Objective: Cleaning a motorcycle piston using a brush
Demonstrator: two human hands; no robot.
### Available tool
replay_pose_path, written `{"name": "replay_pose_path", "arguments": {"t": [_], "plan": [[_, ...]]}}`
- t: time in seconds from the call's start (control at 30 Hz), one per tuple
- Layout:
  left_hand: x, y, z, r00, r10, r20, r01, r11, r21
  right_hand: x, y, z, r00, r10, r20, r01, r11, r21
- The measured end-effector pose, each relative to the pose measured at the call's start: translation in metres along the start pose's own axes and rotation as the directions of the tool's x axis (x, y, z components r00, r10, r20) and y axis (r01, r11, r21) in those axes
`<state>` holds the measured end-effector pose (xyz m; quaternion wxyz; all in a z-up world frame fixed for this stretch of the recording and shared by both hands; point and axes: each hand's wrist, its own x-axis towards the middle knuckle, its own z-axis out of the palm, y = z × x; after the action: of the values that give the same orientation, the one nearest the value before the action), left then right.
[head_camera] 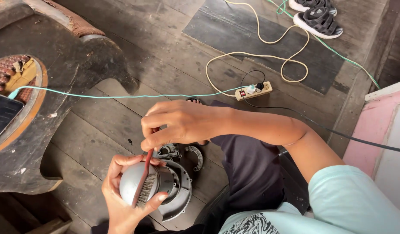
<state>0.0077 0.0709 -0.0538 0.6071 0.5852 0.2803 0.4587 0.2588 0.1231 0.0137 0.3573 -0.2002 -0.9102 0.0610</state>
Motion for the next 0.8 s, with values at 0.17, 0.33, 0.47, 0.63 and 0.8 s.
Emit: {"name": "replay_pose_path", "arguments": {"t": [0.17, 0.33, 0.47, 0.63, 0.8], "plan": [[0.011, -0.004, 0.005, 0.998, 0.054, 0.039, -0.054, 0.998, -0.025, -0.002, 0.0, -0.001, 1.0, 0.023, -0.009, -0.023, 1.0, 0.002], [0.015, -0.008, 0.014, 0.997, 0.069, 0.032, -0.065, 0.992, -0.11, 0.002, 0.001, -0.007, 0.997, 0.044, -0.059, -0.039, 0.995, 0.091], [0.02, -0.009, 0.013, 0.995, 0.096, 0.027, -0.093, 0.992, -0.082, 0.005, 0.003, -0.002, 0.998, 0.019, -0.06, -0.02, 0.999, -0.03], [0.02, -0.005, 0.012, 0.993, 0.12, 0.016, -0.119, 0.991, -0.065, 0.004, 0.006, 0.0, 0.998, 0.005, -0.065, -0.007, 0.999, -0.039], [0.017, 0.002, 0.015, 0.992, 0.12, 0.026, -0.12, 0.993, 0.015, 0.003, 0.004, 0.001, 0.996, 0.004, -0.093, -0.001, 0.999, 0.032]]}}
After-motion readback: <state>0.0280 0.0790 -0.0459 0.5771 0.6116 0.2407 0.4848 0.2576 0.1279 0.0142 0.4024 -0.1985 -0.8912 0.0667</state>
